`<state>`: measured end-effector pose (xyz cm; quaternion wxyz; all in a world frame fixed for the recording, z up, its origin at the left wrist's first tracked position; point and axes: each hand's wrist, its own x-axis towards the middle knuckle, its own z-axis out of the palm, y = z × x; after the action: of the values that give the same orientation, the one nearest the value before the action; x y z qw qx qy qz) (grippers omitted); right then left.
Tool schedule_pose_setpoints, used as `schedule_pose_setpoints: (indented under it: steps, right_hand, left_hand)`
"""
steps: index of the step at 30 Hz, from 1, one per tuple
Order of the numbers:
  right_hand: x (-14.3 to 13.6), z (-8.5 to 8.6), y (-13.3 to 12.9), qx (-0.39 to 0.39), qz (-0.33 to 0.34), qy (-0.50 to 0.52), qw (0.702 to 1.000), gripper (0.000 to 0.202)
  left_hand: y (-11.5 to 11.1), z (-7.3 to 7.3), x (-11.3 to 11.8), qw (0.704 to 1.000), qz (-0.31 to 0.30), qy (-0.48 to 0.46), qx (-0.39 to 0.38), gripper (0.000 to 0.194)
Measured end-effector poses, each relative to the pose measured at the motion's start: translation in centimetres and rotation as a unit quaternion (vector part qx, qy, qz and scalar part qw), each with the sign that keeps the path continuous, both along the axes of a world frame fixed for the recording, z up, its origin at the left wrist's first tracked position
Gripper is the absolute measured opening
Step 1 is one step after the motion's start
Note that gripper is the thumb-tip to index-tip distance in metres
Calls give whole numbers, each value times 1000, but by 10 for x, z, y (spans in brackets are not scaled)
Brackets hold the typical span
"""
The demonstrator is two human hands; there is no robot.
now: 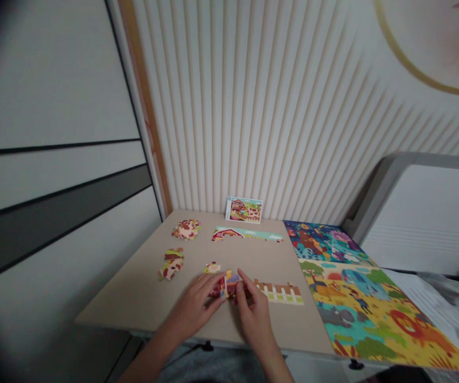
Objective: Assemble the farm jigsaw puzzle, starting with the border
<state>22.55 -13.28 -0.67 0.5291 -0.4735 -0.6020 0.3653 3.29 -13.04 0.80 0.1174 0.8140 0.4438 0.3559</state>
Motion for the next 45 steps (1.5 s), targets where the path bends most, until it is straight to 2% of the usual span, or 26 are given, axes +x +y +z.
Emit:
schedule_pose_setpoints:
  steps: [4,6,10,13,16,20,26,36,45]
  right_hand:
    - [2,-2,1,17,-32,-6,999,53]
    - [2,-2,2,20,-39,-11,999,50]
    - [0,1,1,42,-39,-48,997,44]
    - [-2,3,0,74,-49,-71,994,42]
    - [-3,5,-2,91,-55,-86,991,39]
    - [-4,6,-2,89,-40,-109,989,33]
    - [-5,6,-3,74,-16,-124,989,28]
    - [-6,8,-3,64,-2,-130,989,27]
    - [-6,13,-6,79,4,-131,988,27]
  left_hand:
    - [17,6,-15,997,73,-17,-2,46]
    - [40,15,-29,996,85,27,4,43]
    - [101,32,-53,988,45,148,-28,45]
    - [138,30,-59,977,26,202,-59,41]
    - [157,20,-61,974,19,217,-63,40]
    - [162,7,-65,975,21,217,-52,44]
    - [160,-3,-62,979,39,196,-25,42]
    - [163,-10,-51,983,13,183,4,35]
    - [163,-15,-49,983,19,184,7,36]
